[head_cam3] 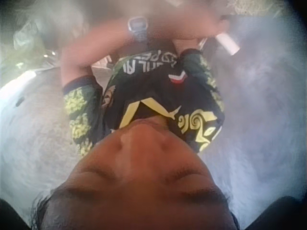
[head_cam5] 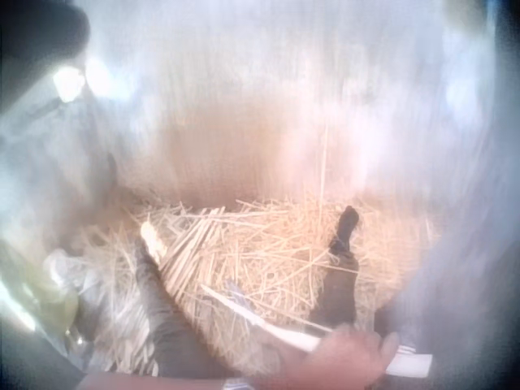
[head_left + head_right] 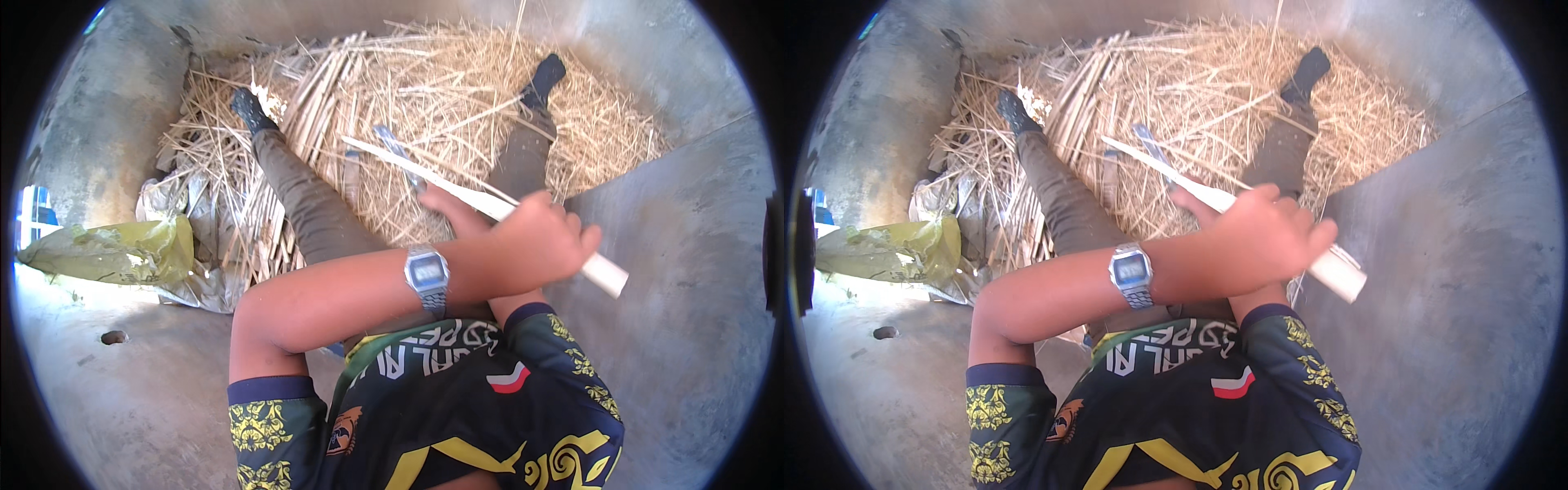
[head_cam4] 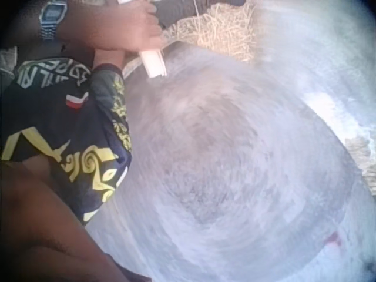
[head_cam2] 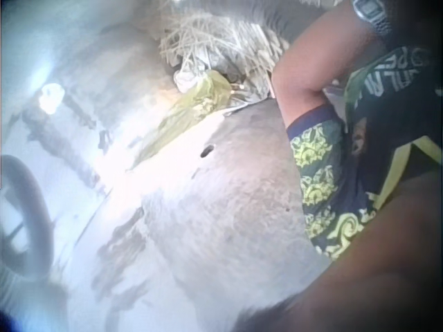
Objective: The person sits on a concrete floor and uses a large knife to split long bamboo sticks into thin strips. They hold the bamboo with their left hand and strike it with the knife in their right hand, creating a pile of processed strips.
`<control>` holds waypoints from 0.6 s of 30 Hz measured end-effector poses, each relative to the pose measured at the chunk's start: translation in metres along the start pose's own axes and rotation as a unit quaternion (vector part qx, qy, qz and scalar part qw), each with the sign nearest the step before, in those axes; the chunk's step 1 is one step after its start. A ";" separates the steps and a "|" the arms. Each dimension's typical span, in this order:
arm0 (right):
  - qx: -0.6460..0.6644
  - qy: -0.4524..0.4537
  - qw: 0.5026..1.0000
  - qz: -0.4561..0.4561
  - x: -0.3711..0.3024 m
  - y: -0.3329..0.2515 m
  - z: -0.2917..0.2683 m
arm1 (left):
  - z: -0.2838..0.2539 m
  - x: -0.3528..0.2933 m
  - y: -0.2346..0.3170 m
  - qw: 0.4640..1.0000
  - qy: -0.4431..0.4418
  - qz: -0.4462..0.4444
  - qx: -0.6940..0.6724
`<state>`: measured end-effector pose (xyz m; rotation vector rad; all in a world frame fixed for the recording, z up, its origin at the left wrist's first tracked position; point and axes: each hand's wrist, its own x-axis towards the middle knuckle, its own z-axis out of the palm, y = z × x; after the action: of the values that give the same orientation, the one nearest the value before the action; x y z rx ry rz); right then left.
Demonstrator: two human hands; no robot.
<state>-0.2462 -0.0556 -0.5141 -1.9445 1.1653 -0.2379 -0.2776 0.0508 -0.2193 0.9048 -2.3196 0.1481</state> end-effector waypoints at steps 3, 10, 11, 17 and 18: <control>0.023 0.016 1.000 0.005 0.002 0.000 0.004 | -0.044 0.021 -0.028 0.991 0.038 -0.106 -0.067; -0.048 -0.039 0.986 0.157 -0.007 -0.045 -0.033 | -0.198 0.025 -0.103 0.865 0.359 -0.269 -0.224; -0.064 -0.029 0.985 0.156 -0.011 -0.049 -0.053 | -0.221 0.020 -0.110 0.833 0.407 -0.274 -0.255; -0.255 0.075 0.955 0.134 0.001 -0.054 -0.184 | -0.339 -0.029 -0.078 0.826 0.493 -0.229 -0.151; -0.254 0.084 0.955 0.132 0.016 -0.044 -0.214 | -0.365 -0.037 -0.066 0.822 0.479 -0.231 -0.204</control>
<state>-0.3238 -0.1784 -0.3500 -2.1988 1.7138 0.0490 -0.0240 0.1379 0.0395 0.8573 -1.0944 -0.0909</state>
